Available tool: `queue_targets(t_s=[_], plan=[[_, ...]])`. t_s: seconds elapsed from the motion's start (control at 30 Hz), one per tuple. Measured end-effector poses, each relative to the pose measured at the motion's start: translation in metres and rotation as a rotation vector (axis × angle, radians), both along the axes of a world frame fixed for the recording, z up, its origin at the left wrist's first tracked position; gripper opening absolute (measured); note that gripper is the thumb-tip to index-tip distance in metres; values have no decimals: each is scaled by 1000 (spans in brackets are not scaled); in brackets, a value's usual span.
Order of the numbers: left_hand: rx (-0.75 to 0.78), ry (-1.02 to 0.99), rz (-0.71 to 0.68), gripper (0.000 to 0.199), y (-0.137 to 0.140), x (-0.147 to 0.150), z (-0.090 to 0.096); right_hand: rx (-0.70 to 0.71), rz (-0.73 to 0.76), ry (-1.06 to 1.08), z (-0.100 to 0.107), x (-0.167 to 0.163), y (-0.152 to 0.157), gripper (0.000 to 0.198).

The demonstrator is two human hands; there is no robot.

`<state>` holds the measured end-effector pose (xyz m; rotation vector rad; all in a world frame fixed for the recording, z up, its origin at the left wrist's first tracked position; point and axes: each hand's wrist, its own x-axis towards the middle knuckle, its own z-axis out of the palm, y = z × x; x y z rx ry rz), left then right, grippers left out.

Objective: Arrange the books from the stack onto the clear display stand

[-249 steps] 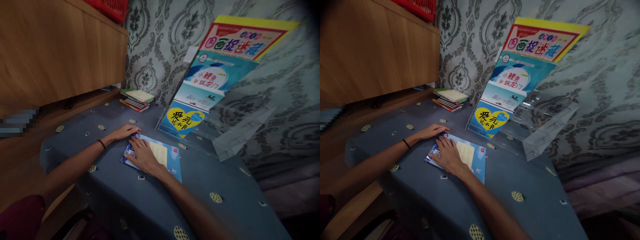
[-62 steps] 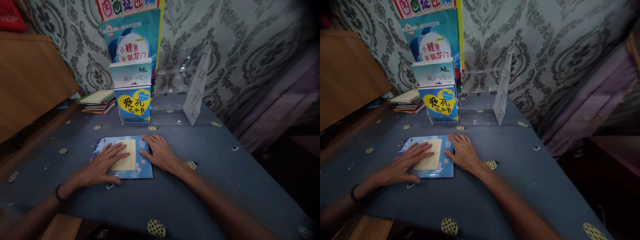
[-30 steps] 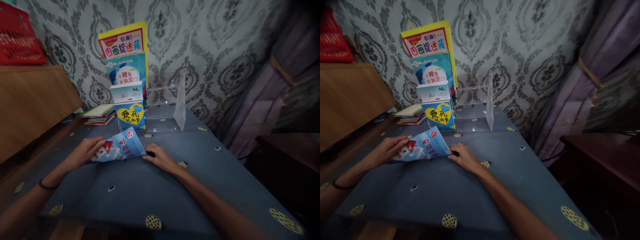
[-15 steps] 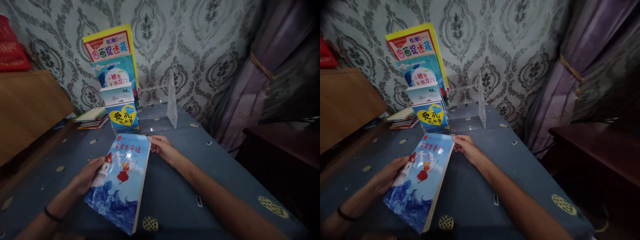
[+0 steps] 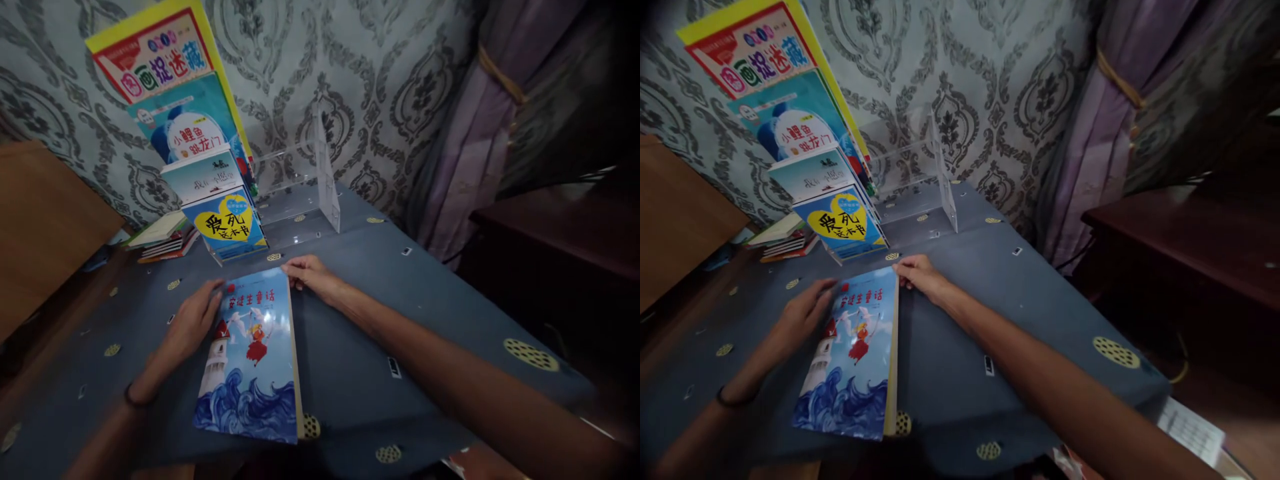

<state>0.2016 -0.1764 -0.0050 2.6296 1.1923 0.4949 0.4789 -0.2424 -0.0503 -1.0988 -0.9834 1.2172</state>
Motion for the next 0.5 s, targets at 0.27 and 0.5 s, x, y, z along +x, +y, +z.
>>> queue_targets(t_s=[0.27, 0.5], plan=[[-131, -260, -5, 48, 56, 18, -32, 3, -4, -161, 5, -5, 5, 24], [-85, -279, 70, 43, 57, -16, -39, -32, -56, -460, 6, -25, 43, 24]])
